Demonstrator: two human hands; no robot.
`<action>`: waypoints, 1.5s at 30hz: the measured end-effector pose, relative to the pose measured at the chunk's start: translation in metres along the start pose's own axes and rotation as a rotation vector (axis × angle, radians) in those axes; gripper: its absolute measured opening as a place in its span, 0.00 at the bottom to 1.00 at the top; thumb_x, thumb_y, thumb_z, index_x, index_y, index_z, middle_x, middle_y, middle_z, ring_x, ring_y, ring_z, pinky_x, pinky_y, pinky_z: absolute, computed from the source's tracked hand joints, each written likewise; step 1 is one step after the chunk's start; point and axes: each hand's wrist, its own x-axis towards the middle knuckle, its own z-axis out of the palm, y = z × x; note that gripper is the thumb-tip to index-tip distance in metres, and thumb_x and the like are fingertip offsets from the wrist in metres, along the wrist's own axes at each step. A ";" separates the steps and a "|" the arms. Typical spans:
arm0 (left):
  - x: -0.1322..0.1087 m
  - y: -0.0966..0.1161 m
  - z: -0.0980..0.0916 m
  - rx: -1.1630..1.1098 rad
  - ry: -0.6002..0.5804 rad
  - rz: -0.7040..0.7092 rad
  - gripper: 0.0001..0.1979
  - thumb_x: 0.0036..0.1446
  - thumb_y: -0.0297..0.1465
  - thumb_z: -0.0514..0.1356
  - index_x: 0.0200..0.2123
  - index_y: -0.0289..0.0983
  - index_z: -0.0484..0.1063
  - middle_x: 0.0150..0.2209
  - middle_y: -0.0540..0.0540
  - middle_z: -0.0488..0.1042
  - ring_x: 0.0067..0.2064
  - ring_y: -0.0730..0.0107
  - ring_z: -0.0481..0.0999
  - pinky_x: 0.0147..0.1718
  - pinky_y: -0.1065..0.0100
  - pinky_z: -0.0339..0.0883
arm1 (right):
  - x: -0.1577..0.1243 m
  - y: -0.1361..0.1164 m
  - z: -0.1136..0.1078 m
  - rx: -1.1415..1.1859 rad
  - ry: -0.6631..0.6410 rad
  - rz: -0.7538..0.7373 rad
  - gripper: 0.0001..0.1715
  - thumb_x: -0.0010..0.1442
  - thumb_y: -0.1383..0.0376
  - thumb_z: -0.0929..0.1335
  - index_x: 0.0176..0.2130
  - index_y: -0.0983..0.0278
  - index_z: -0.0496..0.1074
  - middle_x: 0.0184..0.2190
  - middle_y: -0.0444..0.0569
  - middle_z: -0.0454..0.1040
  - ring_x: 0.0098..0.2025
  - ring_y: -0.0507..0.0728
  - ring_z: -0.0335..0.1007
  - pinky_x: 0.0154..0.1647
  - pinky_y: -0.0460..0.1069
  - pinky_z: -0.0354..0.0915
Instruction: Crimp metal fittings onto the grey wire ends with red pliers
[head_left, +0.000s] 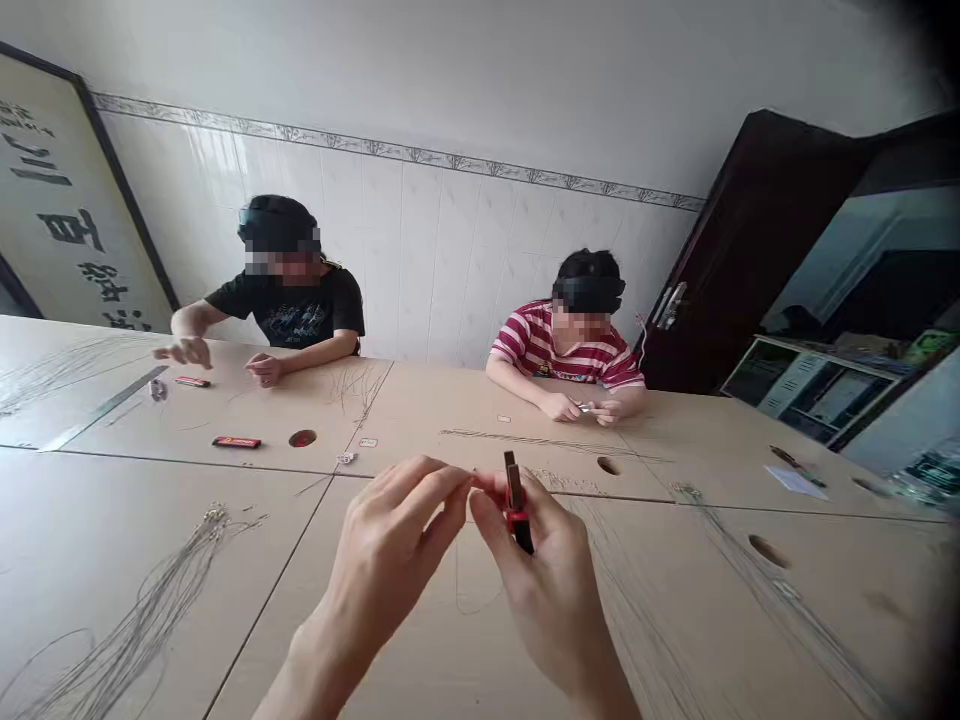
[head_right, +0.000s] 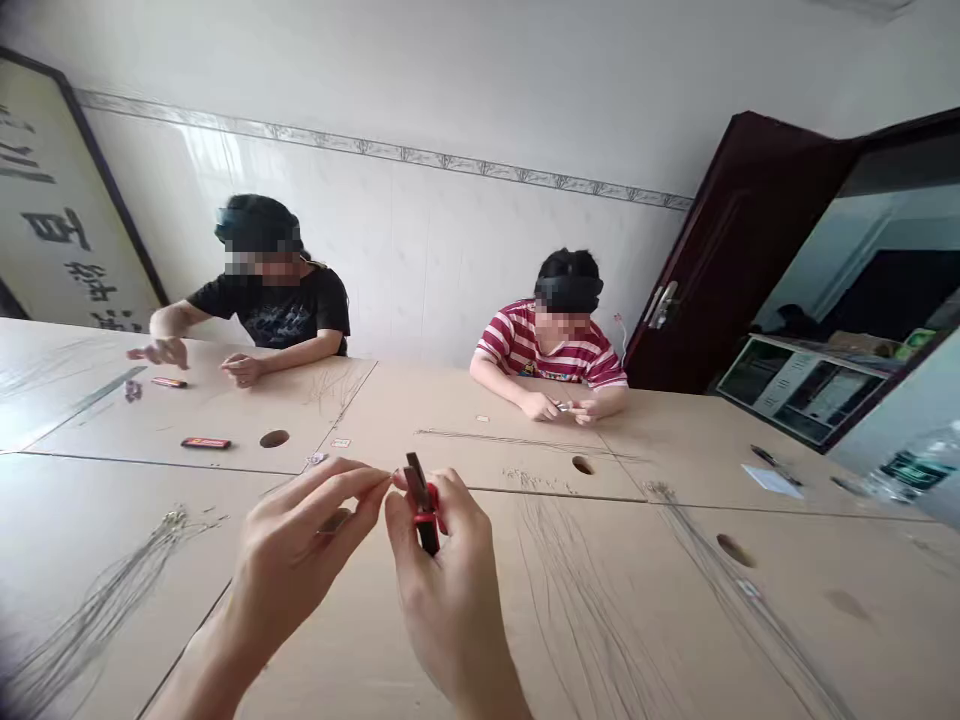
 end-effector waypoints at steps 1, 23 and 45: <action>-0.001 0.000 0.000 0.018 0.005 0.029 0.05 0.61 0.22 0.59 0.37 0.36 0.72 0.32 0.49 0.76 0.29 0.75 0.71 0.30 0.70 0.66 | 0.000 0.000 0.000 0.011 -0.003 0.001 0.13 0.63 0.56 0.65 0.32 0.63 0.68 0.28 0.44 0.68 0.35 0.53 0.69 0.35 0.44 0.65; -0.004 0.011 0.005 -0.115 -0.172 -0.172 0.15 0.60 0.20 0.49 0.42 0.39 0.71 0.33 0.49 0.77 0.30 0.74 0.74 0.24 0.75 0.65 | 0.008 0.013 -0.007 -0.098 0.077 -0.078 0.16 0.64 0.57 0.65 0.28 0.63 0.68 0.25 0.41 0.65 0.26 0.49 0.60 0.28 0.43 0.60; 0.006 0.003 -0.008 -0.650 -0.215 -0.653 0.07 0.60 0.35 0.62 0.33 0.40 0.78 0.32 0.52 0.80 0.35 0.72 0.78 0.36 0.74 0.71 | 0.004 0.005 -0.010 -0.043 -0.066 -0.024 0.15 0.64 0.57 0.65 0.29 0.63 0.66 0.21 0.38 0.54 0.23 0.48 0.50 0.23 0.43 0.53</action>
